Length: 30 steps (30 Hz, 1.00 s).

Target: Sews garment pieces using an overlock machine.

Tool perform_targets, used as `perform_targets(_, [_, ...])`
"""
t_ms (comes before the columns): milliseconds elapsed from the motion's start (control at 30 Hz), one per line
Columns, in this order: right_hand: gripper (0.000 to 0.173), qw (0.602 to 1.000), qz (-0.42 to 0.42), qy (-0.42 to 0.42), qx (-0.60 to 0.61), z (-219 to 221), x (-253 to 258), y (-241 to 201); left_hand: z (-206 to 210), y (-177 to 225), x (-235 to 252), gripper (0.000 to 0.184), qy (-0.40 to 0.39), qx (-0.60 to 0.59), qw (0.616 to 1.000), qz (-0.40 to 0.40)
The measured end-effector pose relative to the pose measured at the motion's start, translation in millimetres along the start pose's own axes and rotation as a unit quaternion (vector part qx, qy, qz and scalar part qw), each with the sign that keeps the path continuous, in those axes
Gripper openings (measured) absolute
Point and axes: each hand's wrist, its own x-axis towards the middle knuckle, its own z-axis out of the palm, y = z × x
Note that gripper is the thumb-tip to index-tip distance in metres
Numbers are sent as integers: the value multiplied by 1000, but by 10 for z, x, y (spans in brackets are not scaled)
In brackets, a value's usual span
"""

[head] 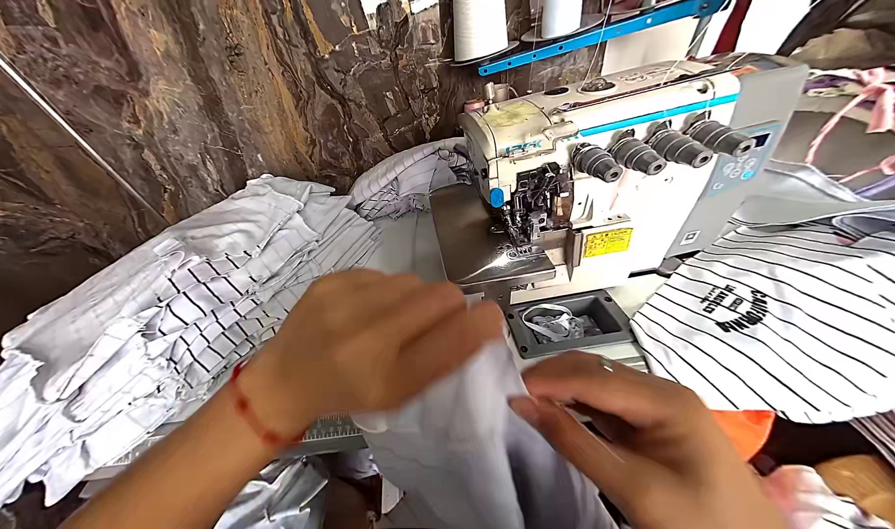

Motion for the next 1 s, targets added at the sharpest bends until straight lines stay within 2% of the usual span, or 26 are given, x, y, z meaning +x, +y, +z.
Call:
perform_targets(67, [14, 996, 47, 66, -39, 175, 122, 340, 419, -253, -54, 18, -23, -12, 1000, -16])
perform_targets(100, [13, 990, 101, 93, -44, 242, 194, 477, 635, -320, -65, 18, -44, -5, 998, -50])
perform_targets(167, [10, 974, 181, 133, -39, 298, 312, 657, 926, -236, 26, 14, -99, 36, 980, -170])
perform_targets(233, [10, 967, 186, 168, -42, 301, 328, 716, 1056, 26, 250, 8, -132, 45, 946, -294])
perform_targets(333, [11, 963, 179, 197, -34, 227, 259, 764, 1281, 281, 362, 7, -92, 25, 925, -368])
perform_targets(433, [11, 963, 164, 212, -16, 80, 212, 841, 1454, 400, 335, 9, -65, 14, 919, -390])
perform_targets(567, [12, 964, 131, 232, 11, -8, 140, 835, 1441, 643, 246, 23, -34, 40, 923, -381])
perform_targets(767, [16, 982, 70, 173, -9, -139, 59, 754, 1436, 806, 111, 71, -69, 13, 928, -365])
perform_targets(1000, [20, 972, 56, 203, -106, -194, 229, 872, 1551, 671, 131, 81, -64, 7, 928, -368])
